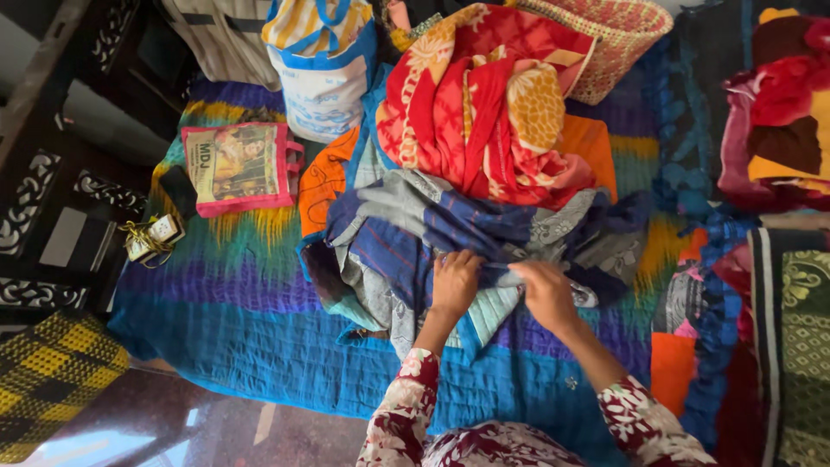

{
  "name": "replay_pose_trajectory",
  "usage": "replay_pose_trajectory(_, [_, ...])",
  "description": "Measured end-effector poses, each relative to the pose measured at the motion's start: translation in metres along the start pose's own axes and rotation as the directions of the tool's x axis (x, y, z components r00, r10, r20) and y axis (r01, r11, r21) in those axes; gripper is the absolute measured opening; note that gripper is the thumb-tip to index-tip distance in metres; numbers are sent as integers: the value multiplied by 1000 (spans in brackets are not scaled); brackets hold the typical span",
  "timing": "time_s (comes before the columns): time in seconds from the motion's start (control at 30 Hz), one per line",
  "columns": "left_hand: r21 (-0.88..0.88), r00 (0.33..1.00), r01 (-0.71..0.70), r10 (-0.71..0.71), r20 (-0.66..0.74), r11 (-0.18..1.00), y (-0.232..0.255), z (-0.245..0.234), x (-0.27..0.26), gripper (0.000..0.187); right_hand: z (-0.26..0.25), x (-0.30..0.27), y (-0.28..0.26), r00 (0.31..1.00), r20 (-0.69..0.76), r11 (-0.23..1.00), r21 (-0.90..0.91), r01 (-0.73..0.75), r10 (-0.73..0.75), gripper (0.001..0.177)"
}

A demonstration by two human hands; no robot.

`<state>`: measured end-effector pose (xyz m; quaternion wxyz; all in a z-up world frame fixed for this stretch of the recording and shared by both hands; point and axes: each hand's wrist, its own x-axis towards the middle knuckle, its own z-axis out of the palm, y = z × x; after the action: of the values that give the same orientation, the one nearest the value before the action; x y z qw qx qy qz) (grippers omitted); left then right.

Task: The person folds a blue and gray patterned cloth on a colorful bedspread, then places it on a stack. The person then picks up a red and yellow patterned cloth and begins to fold it.

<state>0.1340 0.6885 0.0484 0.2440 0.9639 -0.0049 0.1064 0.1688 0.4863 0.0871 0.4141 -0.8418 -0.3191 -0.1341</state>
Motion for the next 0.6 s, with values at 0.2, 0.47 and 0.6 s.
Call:
replay_pose_trajectory(0.2, [63, 966, -86, 99, -238, 994, -29, -5, -16, 32, -61, -3, -35, 988, -39, 977, 161, -141, 149, 23])
replay_pose_trajectory(0.47, [-161, 866, -7, -74, -495, 987, -16, -100, -22, 29, -40, -40, -29, 966, 216, 974, -203, -98, 142, 26])
replay_pose_trajectory(0.6, [-155, 742, -131, -6, -671, 979, 9, -156, -22, 38, -12, -57, 22, 965, 112, 911, -369, -181, 238, 19])
